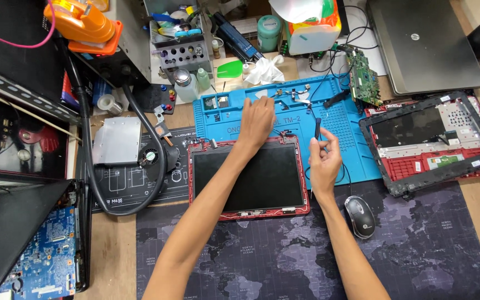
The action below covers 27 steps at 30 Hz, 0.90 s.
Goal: Disassembling a laptop screen assembly using a screwdriver
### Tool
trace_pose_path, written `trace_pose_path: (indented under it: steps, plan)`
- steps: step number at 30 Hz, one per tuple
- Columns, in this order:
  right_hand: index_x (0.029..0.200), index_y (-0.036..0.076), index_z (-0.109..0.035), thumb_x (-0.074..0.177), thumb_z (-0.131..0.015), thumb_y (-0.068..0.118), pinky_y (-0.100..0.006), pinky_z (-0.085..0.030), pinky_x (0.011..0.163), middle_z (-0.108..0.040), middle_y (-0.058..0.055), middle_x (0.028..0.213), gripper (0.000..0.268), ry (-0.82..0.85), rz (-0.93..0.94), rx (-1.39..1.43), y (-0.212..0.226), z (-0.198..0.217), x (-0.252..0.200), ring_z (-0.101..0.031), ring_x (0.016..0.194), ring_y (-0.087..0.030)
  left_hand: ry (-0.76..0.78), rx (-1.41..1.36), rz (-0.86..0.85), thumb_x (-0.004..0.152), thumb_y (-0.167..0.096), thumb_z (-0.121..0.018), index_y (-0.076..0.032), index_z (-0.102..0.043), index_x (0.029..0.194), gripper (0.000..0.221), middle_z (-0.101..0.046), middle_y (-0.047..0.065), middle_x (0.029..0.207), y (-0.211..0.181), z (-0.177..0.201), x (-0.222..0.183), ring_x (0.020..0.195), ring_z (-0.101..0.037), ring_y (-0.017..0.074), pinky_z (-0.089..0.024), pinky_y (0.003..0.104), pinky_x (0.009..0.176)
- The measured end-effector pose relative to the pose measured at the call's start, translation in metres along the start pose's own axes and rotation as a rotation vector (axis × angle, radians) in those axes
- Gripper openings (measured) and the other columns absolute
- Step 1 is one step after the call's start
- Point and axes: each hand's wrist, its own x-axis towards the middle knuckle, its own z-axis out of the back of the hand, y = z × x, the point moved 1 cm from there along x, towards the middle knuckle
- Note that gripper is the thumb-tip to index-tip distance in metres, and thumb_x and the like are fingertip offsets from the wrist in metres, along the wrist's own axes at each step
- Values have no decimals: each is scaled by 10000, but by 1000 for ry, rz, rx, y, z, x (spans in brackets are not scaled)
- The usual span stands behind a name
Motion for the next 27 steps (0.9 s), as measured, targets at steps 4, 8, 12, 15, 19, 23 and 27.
trace_pose_path:
  steps: [4, 8, 12, 15, 19, 23, 27]
  plan:
    - [1184, 5, -667, 1055, -649, 158, -226, -441, 461, -623, -91, 754, 201, -12, -43, 22, -1, 2, 2, -576, 513, -103, -119, -264, 125, 860, -35, -701, -81, -641, 865, 76, -615, 39, 734, -1, 41, -36, 673, -641, 223, -423, 355, 769]
    - [993, 94, -740, 1041, -692, 273, -206, -395, 411, -566, -58, 605, 192, -31, -154, 105, -9, 4, 7, -535, 445, -89, -142, -610, 362, 926, -123, -659, -130, -634, 895, 40, -627, 45, 769, 0, 74, -87, 706, -650, 233, -462, 345, 718]
    - [962, 120, -731, 1055, -629, 302, -182, -398, 453, -501, -38, 542, 228, -67, -289, 306, -2, 8, 11, -495, 451, -77, -80, -839, 664, 938, -146, -652, -125, -680, 957, 40, -684, 90, 788, 0, 96, -136, 697, -644, 215, -514, 336, 685]
    - [1014, 85, -713, 1076, -621, 312, -190, -543, 561, -514, 15, 685, 253, -103, -309, 445, -1, 7, 1, -589, 565, -63, -104, -962, 745, 962, -123, -626, -109, -663, 966, 40, -680, 47, 752, 8, 100, -158, 671, -621, 131, -504, 283, 692]
    - [1075, 72, -674, 1087, -596, 288, -223, -599, 626, -592, -21, 772, 230, -54, -297, 526, 10, -15, -23, -647, 639, -89, -148, -1067, 767, 985, -103, -594, -98, -641, 992, 48, -683, 71, 791, 10, 104, -159, 678, -643, 134, -516, 280, 702]
    - [1158, 79, -598, 1053, -618, 253, -273, -637, 772, -722, -91, 909, 204, 24, -306, 550, 18, -40, -35, -747, 808, -154, -167, -1143, 780, 1016, -81, -534, -89, -593, 985, 67, -658, 74, 807, 7, 109, -158, 689, -645, 140, -521, 283, 721]
    - [1247, 89, -500, 1044, -595, 187, -356, -642, 877, -749, -181, 1051, 245, 103, -301, 681, 23, -55, -41, -768, 921, -229, -180, -1205, 762, 1049, -129, -487, -118, -534, 955, 106, -656, 65, 812, 11, 108, -159, 679, -637, 131, -494, 266, 716]
